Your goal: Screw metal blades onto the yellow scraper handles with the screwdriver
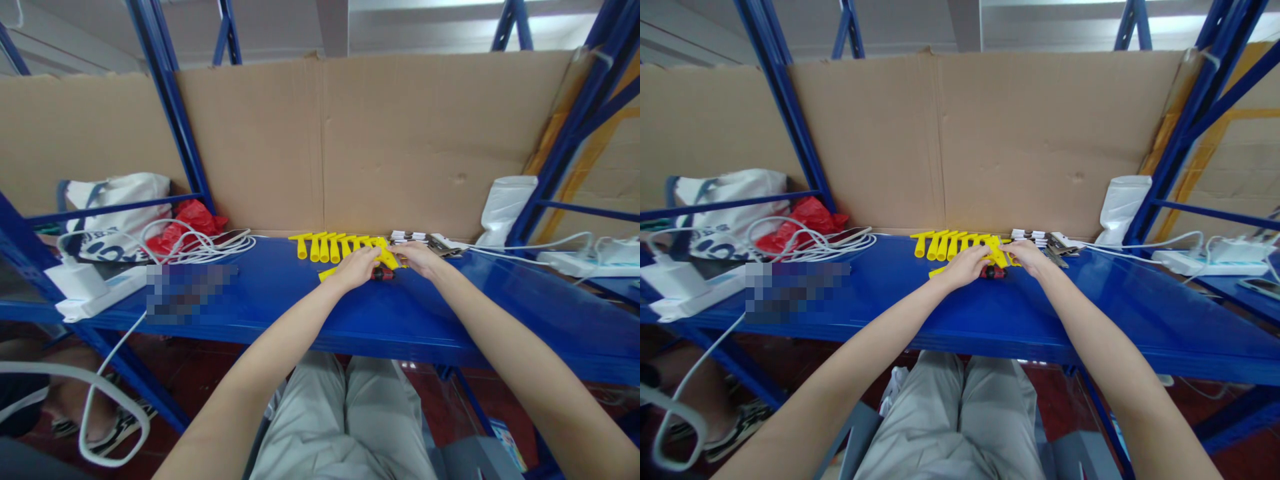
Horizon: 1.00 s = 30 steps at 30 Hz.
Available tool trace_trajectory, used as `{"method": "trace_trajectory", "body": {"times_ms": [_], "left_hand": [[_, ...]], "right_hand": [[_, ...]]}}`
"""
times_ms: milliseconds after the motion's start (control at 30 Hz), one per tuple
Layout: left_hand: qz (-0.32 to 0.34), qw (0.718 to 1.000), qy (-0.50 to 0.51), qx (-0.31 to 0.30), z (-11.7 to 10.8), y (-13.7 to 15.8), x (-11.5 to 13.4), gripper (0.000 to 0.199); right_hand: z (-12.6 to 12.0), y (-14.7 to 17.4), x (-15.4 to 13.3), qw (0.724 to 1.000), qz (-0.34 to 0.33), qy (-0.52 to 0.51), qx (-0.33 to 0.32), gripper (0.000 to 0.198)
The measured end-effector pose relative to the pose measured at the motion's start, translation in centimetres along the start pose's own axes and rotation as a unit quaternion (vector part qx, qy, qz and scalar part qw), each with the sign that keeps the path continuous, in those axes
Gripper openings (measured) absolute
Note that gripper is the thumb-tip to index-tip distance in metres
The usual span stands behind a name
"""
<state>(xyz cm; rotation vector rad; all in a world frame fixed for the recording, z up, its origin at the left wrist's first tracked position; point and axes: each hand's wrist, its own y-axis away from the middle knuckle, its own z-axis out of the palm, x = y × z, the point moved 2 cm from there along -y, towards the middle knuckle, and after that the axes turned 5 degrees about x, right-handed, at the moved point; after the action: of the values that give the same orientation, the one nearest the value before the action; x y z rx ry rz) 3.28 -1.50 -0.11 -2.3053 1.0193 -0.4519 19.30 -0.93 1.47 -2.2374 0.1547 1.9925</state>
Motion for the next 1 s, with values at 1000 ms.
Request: {"method": "trace_trajectory", "body": {"times_ms": [1000], "left_hand": [[-0.035,0.999,0.009,-0.01,-0.4,-0.1,0.0,0.035]], "right_hand": [[-0.7,-2.1,0.0,0.983,-0.102,0.139,0.058,0.02]]}}
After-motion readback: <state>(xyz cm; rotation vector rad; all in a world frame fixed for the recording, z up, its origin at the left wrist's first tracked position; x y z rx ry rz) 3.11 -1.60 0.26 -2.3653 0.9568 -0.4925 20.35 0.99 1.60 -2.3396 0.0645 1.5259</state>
